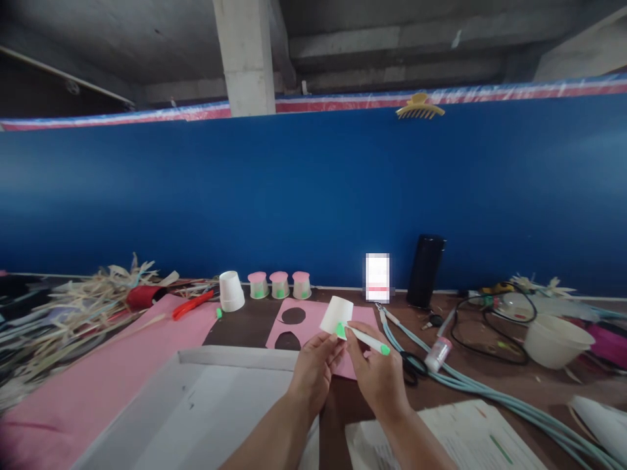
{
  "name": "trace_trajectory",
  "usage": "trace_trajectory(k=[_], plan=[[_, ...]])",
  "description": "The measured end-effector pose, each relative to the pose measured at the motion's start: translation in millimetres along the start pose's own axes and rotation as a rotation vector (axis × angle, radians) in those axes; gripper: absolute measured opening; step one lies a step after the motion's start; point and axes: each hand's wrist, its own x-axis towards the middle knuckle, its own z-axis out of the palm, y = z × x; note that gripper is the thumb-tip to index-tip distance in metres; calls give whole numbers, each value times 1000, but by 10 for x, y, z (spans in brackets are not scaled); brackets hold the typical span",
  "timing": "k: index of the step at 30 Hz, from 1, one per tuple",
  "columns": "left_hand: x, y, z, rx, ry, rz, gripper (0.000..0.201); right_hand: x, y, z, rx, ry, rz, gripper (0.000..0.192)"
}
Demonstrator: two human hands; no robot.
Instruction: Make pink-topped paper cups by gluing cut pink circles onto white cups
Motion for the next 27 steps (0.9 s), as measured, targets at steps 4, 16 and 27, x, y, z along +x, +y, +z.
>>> trace_trajectory(k=[4,16,27], plan=[[20,-30,-14,17,-33,32,21,4,-32,-9,10,-36,-34,25],[34,-23,7,170,13,25,23,36,-8,-3,-28,10,-21,28],[55,-51,-39,208,-5,70,22,17,-75,-26,4,-70,-15,27]])
